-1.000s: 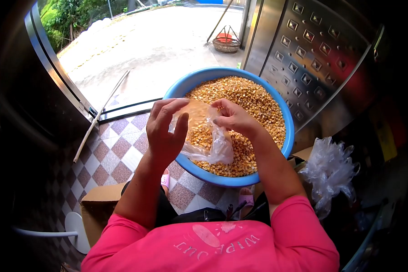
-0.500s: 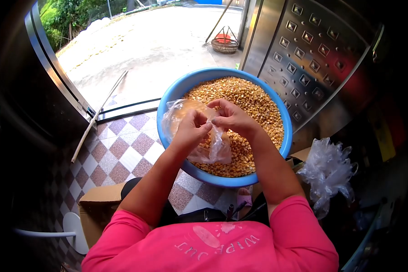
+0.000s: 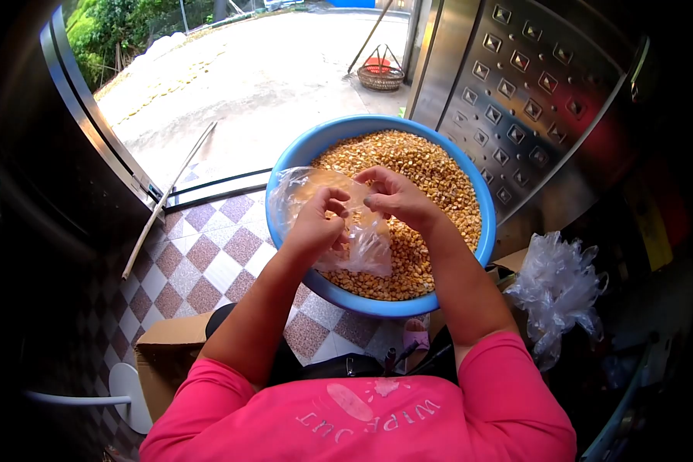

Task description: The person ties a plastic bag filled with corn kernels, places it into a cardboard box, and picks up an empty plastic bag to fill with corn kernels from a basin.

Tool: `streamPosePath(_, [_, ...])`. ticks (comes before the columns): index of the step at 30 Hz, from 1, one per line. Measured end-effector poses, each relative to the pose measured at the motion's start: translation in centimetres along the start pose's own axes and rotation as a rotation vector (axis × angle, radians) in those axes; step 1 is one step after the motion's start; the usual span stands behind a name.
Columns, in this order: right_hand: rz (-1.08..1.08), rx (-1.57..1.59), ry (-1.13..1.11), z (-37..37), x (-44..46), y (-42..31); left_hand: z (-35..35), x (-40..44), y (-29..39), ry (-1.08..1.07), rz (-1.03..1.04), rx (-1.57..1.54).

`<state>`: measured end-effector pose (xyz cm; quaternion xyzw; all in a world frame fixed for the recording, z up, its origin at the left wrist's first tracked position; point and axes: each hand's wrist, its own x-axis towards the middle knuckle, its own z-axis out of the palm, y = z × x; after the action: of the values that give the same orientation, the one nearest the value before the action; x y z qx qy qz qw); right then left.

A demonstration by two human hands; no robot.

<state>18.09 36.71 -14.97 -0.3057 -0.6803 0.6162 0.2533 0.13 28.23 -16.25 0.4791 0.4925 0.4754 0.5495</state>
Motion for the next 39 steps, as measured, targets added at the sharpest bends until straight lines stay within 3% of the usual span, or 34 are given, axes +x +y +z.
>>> streamPosePath(2, [-0.005, 0.028, 0.016, -0.1, -0.1, -0.2, -0.1, 0.1, -0.3, 0.013, 0.041, 0.094])
streamPosePath(4, [0.004, 0.025, 0.018, -0.1, -0.2, -0.3, -0.4, 0.7, -1.2, 0.043, 0.162, 0.414])
streamPosePath(7, [0.013, 0.034, 0.022, -0.3, -0.1, -0.1, -0.4, 0.4, -1.4, 0.049, 0.211, 0.501])
streamPosePath(13, [0.001, 0.124, 0.018, -0.5, 0.0, 0.3, -0.2, 0.5, -2.4, 0.062, 0.192, 0.313])
streamPosePath(17, [-0.008, 0.174, 0.001, -0.5, -0.1, 0.3, -0.2, 0.7, -2.2, 0.07, 0.24, 0.443])
streamPosePath(19, [0.004, 0.167, -0.013, -0.7, 0.0, 0.5, 0.2, -0.1, -0.4, -0.029, -0.056, 0.096])
streamPosePath(23, [0.014, 0.159, -0.032, -0.8, 0.0, 0.8, -0.4, 0.9, -1.9, -0.053, 0.041, 0.148])
streamPosePath(25, [0.017, 0.154, -0.015, -1.0, 0.2, 1.1, -0.3, 0.1, -0.4, -0.049, -0.181, -0.196])
streamPosePath(39, [0.008, 0.147, 0.058, -0.8, 0.0, 0.7, -1.3, 0.5, -1.0, -0.161, -0.186, -0.432])
